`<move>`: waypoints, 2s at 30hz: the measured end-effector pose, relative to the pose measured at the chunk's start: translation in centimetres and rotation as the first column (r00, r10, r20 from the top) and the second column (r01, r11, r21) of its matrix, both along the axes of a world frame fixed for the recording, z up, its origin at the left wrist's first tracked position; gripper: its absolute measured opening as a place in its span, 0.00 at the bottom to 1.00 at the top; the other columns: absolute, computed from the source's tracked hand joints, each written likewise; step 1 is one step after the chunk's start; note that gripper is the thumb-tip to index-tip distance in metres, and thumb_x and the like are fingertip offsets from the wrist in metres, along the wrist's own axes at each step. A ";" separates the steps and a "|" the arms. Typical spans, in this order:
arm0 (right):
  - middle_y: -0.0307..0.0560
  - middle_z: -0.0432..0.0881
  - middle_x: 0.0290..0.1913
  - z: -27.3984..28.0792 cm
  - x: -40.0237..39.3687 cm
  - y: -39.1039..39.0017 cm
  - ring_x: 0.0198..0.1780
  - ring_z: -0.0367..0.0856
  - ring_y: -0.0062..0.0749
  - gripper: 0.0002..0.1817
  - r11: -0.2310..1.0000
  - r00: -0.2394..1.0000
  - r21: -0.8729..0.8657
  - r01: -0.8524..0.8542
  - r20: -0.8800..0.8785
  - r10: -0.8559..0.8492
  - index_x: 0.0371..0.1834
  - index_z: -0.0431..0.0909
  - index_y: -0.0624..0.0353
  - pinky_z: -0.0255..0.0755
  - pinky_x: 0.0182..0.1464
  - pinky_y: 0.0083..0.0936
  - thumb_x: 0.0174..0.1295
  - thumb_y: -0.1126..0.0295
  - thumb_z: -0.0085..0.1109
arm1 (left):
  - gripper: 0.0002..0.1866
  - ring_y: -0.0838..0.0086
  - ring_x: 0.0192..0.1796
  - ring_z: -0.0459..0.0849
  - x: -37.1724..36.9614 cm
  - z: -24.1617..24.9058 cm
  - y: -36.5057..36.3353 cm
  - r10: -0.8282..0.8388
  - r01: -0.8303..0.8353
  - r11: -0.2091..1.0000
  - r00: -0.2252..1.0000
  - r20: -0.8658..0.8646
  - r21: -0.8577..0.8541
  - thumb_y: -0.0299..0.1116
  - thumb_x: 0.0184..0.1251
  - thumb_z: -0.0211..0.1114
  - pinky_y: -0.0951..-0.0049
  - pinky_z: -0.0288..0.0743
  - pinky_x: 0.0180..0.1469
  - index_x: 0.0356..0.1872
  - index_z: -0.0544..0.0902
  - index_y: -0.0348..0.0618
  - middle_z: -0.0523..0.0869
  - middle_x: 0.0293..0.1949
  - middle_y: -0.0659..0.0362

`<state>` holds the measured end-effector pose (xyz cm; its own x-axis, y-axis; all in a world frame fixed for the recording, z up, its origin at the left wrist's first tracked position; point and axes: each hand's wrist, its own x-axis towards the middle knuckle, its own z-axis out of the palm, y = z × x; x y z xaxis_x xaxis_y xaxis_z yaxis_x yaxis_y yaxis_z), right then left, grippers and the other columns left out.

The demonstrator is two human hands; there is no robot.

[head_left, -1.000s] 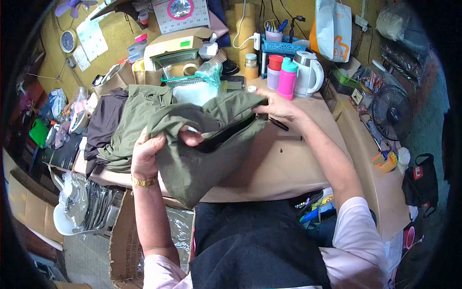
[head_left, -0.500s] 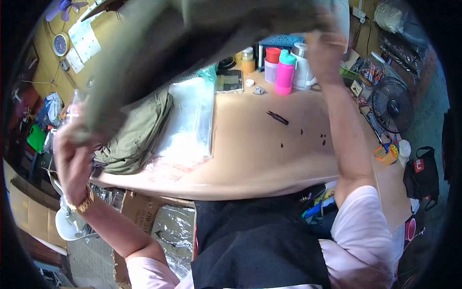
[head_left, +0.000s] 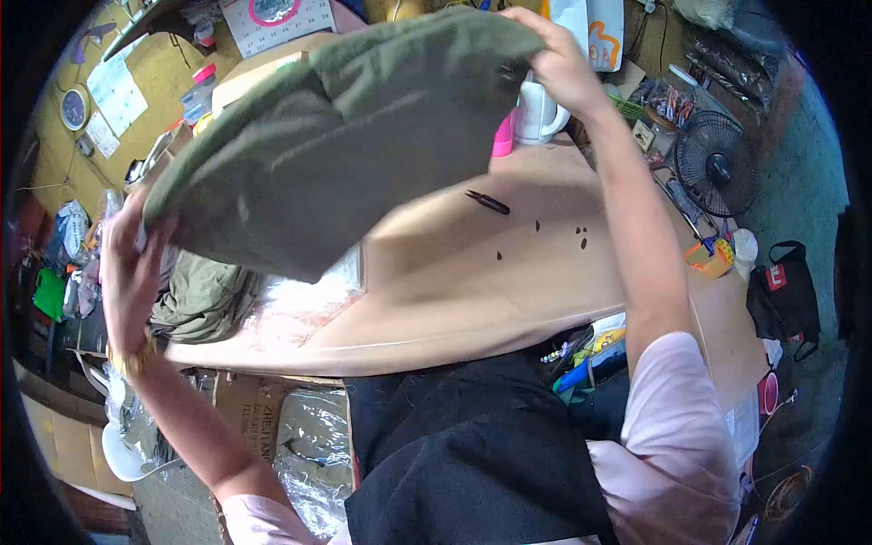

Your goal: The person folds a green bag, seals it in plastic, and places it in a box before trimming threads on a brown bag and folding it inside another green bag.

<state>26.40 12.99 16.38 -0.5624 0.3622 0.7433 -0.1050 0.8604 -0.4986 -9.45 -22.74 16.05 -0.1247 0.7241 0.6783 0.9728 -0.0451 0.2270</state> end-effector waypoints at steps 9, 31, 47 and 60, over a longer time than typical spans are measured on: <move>0.41 0.84 0.50 -19.4 4.7 1.0 0.53 0.81 0.26 0.16 0.812 0.880 -0.578 0.087 0.426 0.210 0.54 0.80 0.61 0.74 0.58 0.27 0.62 0.79 0.60 | 0.20 0.54 0.53 0.82 7.4 -11.8 -1.1 -0.139 0.190 0.756 0.982 0.131 -0.627 0.35 0.50 0.75 0.57 0.71 0.58 0.46 0.85 0.44 0.86 0.45 0.51; 0.50 0.86 0.37 -26.7 1.6 -4.2 0.40 0.83 0.31 0.18 0.680 0.710 -0.378 0.629 0.635 -0.304 0.40 0.79 0.67 0.76 0.44 0.33 0.67 0.59 0.60 | 0.09 0.56 0.45 0.86 13.1 -21.0 2.8 0.040 0.112 0.906 0.938 0.345 -0.408 0.26 0.60 0.68 0.64 0.79 0.46 0.41 0.86 0.39 0.86 0.47 0.50; 0.49 0.85 0.48 3.1 1.6 -1.8 0.41 0.87 0.33 0.20 0.730 0.964 -0.641 -0.238 -0.064 0.258 0.56 0.78 0.66 0.82 0.46 0.29 0.66 0.63 0.57 | 0.20 0.64 0.56 0.84 13.2 -20.2 2.6 -0.252 0.409 0.900 0.206 0.946 0.151 0.36 0.74 0.61 0.69 0.79 0.58 0.61 0.76 0.35 0.85 0.53 0.48; 0.57 0.84 0.48 -10.9 -8.9 -1.5 0.50 0.83 0.46 0.20 0.931 0.790 -0.057 0.361 0.550 -0.273 0.55 0.77 0.65 0.75 0.54 0.36 0.72 0.58 0.51 | 0.35 0.57 0.55 0.79 9.5 -27.5 2.7 0.177 -0.156 0.983 0.711 0.680 -0.093 0.20 0.57 0.65 0.60 0.75 0.56 0.69 0.67 0.44 0.75 0.56 0.45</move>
<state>17.50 11.47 5.45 -0.6820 0.6715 0.2899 0.4753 0.7082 -0.5221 0.06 -20.03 -11.41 -0.6662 0.6633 0.3409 0.5436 0.1189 0.8309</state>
